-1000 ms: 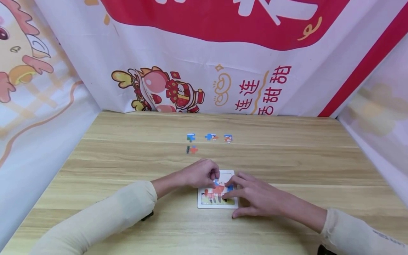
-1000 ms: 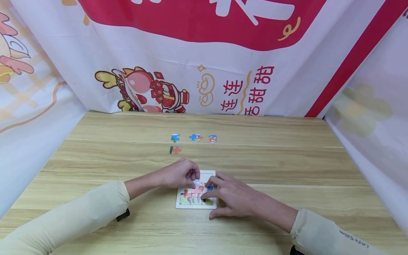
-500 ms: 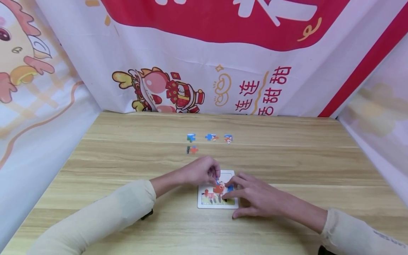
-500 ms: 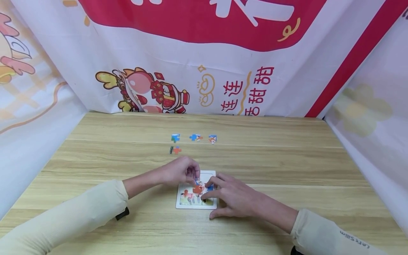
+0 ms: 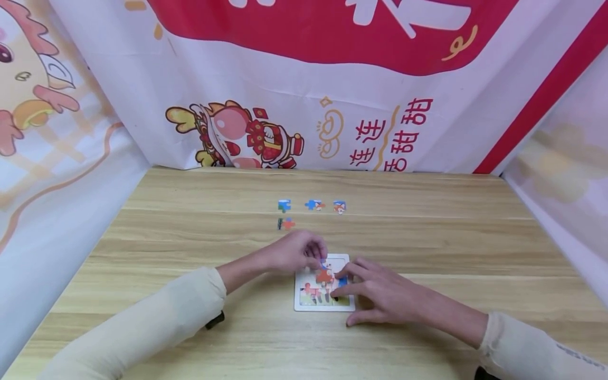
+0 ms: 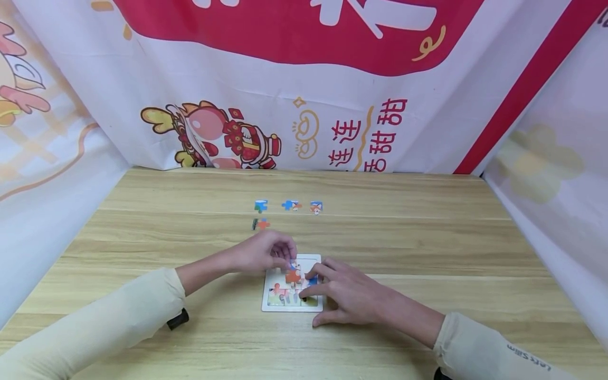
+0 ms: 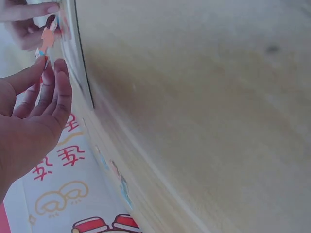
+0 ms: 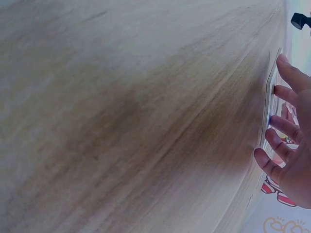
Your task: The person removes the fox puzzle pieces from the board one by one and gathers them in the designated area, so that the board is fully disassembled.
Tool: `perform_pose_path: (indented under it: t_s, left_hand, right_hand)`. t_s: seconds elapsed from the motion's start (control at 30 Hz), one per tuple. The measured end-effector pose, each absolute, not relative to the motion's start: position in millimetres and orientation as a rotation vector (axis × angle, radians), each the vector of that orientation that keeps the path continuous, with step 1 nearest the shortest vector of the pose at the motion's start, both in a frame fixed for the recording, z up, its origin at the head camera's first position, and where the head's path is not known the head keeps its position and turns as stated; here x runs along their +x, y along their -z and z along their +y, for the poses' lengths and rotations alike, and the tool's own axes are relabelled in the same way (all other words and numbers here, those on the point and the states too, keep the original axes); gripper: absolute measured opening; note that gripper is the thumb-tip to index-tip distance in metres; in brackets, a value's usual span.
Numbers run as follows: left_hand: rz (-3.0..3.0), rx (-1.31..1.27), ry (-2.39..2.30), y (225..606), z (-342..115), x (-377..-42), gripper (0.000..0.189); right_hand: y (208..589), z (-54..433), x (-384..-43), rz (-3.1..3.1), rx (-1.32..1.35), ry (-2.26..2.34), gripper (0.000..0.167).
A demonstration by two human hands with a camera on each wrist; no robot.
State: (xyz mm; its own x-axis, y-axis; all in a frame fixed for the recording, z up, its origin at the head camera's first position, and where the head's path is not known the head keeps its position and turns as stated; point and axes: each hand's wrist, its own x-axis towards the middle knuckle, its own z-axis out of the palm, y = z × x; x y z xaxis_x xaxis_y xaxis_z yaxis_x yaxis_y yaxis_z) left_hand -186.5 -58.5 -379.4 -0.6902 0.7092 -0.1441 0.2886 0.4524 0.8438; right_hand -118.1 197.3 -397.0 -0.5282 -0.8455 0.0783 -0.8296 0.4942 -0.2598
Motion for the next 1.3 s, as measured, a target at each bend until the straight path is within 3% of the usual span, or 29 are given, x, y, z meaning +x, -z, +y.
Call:
perform_pose_path:
  t_s: [1.3]
  left_hand:
    - [2.436, 0.627, -1.417, 388, -66, -239, 0.017]
  right_hand:
    - [398, 197, -117, 2.661, -1.447, 0.409, 0.053]
